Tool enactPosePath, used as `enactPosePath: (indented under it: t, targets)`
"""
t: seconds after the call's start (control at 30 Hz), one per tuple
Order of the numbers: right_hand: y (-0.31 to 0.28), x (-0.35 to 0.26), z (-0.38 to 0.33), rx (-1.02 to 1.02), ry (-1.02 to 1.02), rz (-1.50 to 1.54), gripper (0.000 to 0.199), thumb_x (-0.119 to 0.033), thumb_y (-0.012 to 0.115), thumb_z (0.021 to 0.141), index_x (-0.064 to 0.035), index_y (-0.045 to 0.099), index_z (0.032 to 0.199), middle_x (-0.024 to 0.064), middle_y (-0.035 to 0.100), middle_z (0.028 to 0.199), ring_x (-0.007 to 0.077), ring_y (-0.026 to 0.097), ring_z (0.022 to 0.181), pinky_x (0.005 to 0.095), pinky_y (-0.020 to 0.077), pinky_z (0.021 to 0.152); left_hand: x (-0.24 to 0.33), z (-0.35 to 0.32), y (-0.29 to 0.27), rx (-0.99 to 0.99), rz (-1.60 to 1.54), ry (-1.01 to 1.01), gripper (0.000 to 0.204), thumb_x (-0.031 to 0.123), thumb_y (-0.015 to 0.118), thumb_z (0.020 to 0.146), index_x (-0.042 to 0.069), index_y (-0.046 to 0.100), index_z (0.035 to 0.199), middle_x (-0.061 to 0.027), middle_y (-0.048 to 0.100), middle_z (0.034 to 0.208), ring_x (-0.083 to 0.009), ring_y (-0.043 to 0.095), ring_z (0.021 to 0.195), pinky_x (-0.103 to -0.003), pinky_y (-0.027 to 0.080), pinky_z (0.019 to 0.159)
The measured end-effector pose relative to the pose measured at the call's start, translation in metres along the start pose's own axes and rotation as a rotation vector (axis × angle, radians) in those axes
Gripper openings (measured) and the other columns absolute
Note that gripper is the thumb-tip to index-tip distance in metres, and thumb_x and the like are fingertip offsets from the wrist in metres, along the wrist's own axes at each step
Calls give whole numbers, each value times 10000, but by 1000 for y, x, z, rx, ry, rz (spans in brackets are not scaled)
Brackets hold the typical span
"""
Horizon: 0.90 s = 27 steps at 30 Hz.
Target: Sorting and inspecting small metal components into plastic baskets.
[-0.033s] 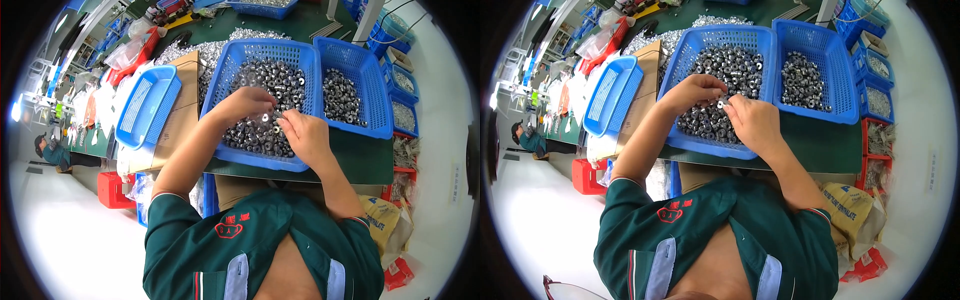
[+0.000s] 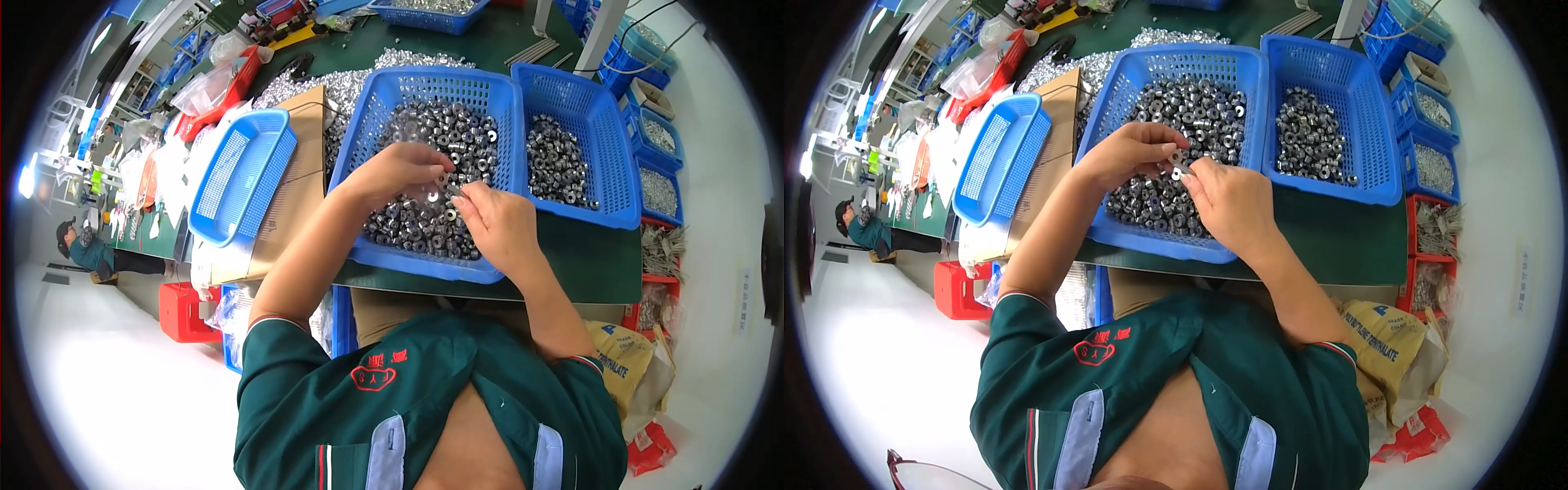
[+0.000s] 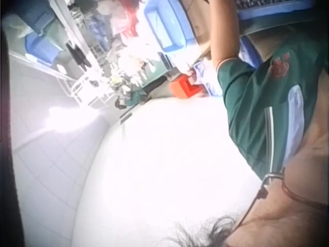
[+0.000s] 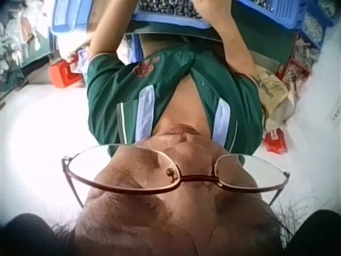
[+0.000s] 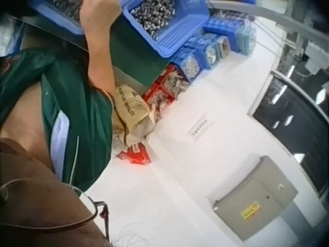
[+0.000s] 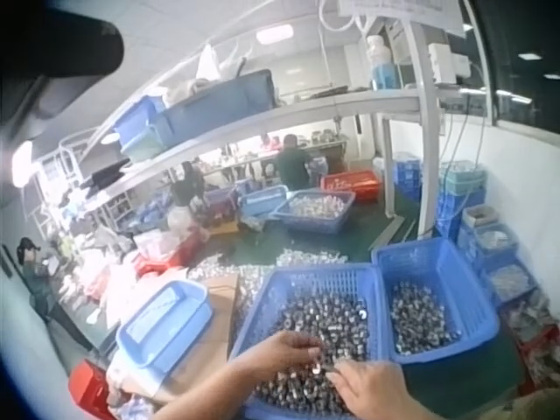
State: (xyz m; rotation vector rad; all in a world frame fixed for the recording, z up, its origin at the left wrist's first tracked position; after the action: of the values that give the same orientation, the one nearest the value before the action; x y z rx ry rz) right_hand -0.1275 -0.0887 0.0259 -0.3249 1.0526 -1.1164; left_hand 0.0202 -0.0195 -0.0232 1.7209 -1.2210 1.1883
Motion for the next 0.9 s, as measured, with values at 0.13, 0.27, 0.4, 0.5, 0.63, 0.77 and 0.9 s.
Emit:
enactPosePath:
  t: [0.13,0.27,0.4,0.5,0.63,0.77,0.9]
  targets:
    - [3,3,0,-27,28,11,162,-209,608,892,-62,571,836,126,559,611,318,580,558,414,403,492,2,-4,4,-38,-245,-10,275,162,615,922,-45,594,1102,-65,624,919,-150,642,825,-291,548,715]
    - [3,3,1,-17,32,12,166,-212,610,891,-61,573,832,129,559,609,321,580,559,417,405,493,5,-6,9,-138,-334,62,241,155,649,900,-31,609,1047,-62,628,889,-140,627,780,-269,524,680]
    - [5,5,2,-18,35,-23,208,-228,614,880,-82,536,756,112,564,574,309,592,541,430,414,464,8,-7,18,-135,-270,83,213,149,692,870,-14,619,988,-43,628,839,-125,601,712,-248,495,655]
    - [4,1,3,-10,7,-38,200,-216,617,875,-77,535,756,113,565,580,311,591,539,432,414,461,6,-6,19,-66,-246,70,177,152,701,866,9,631,944,-31,634,799,-113,609,682,-244,508,625]
    - [7,-4,1,-7,-57,-141,166,-169,619,838,-83,531,727,88,574,579,281,597,540,407,429,476,-3,-3,18,24,-256,4,196,163,702,869,1,608,926,-46,620,803,-121,597,681,-254,516,619]
    - [9,-12,-2,8,-173,-352,94,-95,594,758,-93,518,700,53,568,574,231,593,529,361,438,490,-12,3,20,45,-252,-77,202,169,700,872,-4,607,920,-48,616,794,-126,599,670,-258,524,614]
    - [10,-15,-1,37,-208,-413,68,-76,572,715,-92,508,699,48,559,571,219,585,517,352,432,486,-14,4,18,109,-244,-154,165,161,662,901,5,613,888,-45,628,779,-115,607,634,-231,528,557]
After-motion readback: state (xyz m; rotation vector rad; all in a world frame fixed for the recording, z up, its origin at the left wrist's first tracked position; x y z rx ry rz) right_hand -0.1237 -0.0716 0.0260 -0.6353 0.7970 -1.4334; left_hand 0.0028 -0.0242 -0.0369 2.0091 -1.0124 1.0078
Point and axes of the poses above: each hand's wrist, its own z-axis towards the middle knuckle, its own y-axis out of the palm, x = y × z, the point moved 7 cm from there along z, towards the middle knuckle
